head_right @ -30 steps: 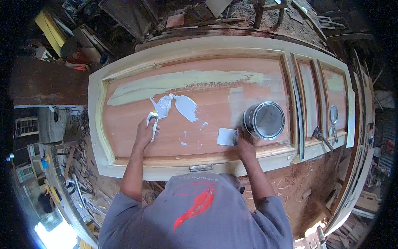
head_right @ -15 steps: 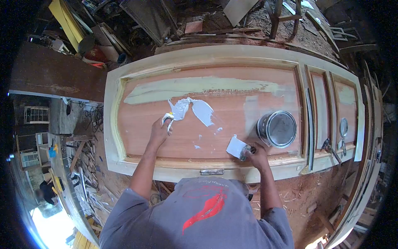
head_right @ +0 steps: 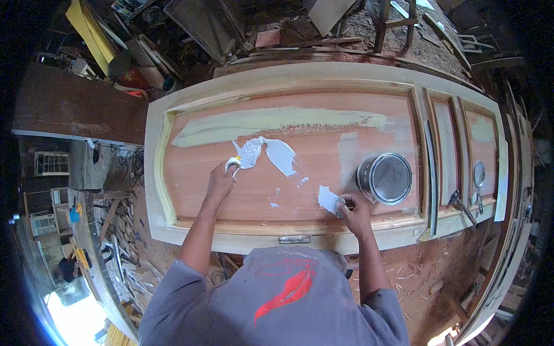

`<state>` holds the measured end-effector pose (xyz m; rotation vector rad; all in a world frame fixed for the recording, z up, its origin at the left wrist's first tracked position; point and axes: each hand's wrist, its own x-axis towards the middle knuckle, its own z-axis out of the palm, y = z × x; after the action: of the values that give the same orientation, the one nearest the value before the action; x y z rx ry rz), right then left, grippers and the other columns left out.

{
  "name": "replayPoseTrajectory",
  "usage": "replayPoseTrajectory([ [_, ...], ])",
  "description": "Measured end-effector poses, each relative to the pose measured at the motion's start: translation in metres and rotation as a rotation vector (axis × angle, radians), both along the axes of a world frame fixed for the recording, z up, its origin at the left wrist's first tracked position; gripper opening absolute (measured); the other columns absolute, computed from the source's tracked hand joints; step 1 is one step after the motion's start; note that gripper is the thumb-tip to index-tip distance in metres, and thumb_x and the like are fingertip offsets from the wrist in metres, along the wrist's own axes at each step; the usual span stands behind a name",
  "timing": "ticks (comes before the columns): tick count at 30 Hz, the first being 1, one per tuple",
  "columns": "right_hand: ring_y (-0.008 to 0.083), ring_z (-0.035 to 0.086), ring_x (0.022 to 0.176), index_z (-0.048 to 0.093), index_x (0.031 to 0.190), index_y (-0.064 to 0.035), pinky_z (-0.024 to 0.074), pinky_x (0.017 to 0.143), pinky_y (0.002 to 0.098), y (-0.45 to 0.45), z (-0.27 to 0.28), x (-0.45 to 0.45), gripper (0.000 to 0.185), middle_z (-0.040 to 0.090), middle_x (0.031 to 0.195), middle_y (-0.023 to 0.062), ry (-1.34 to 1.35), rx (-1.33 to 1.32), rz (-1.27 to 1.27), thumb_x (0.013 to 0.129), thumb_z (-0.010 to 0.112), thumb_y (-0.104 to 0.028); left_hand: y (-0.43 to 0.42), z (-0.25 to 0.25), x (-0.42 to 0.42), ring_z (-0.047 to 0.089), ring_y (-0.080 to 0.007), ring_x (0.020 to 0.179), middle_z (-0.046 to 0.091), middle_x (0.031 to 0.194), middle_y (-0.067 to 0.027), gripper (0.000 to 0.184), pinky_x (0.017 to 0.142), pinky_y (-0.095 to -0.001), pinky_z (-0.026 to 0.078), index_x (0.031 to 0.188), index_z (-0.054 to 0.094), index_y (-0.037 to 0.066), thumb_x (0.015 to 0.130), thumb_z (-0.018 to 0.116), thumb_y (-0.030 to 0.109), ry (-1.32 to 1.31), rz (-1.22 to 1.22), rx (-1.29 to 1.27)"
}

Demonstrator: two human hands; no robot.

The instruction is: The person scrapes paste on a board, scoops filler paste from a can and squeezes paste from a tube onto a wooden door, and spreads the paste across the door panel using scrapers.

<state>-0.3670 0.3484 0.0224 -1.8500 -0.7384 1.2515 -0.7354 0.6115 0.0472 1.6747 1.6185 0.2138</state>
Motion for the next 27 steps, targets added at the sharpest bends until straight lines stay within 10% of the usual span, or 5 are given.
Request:
replayPoseTrajectory([
  [2,0.012,0.066,0.088,0.071,0.111,0.002,0.0545,0.081,0.0301,-0.001,-0.002,0.0,0.017,0.072,0.098,0.0053,-0.007,-0.001,0.0,0.096,0.073,-0.006,0.0,-0.007,-0.002,0.069,-0.0196,0.068,0.071,0.08,-0.0124,0.028,0.067,-0.0385,0.054,0.121,0.069,0.001,0.104,0.058,0.02,-0.003,-0.046,0.079],
  [8,0.0128,0.066,0.088,0.071,0.112,0.0018,0.0545,0.082,0.0303,0.0,-0.001,0.0,0.018,0.072,0.099,0.0055,0.011,-0.022,-0.013,0.096,0.072,-0.006,0.0,-0.005,-0.001,0.07,-0.0204,0.068,0.072,0.081,-0.0128,0.029,0.068,-0.0388,0.054,0.123,0.069,0.002,0.104,0.058,0.02,-0.011,-0.058,0.079],
  [11,0.0131,0.066,0.089,0.071,0.112,0.0017,0.0544,0.082,0.0303,0.001,0.0,-0.001,0.018,0.072,0.1,0.0056,0.006,-0.017,-0.016,0.096,0.072,-0.006,0.003,-0.002,0.0,0.071,-0.043,0.102,0.073,0.107,-0.0267,0.032,0.085,-0.0486,0.053,0.125,0.069,0.002,0.102,0.062,0.024,0.014,-0.013,-0.028],
  [27,0.0123,0.067,0.088,0.072,0.111,0.001,0.0541,0.081,0.0296,0.0,0.001,-0.001,0.017,0.072,0.099,0.0049,-0.036,0.014,0.004,0.095,0.073,-0.005,0.002,0.006,0.005,0.07,-0.046,0.102,0.073,0.107,-0.0273,0.032,0.085,-0.0515,0.053,0.124,0.069,0.002,0.103,0.06,0.024,0.054,-0.055,-0.008],
])
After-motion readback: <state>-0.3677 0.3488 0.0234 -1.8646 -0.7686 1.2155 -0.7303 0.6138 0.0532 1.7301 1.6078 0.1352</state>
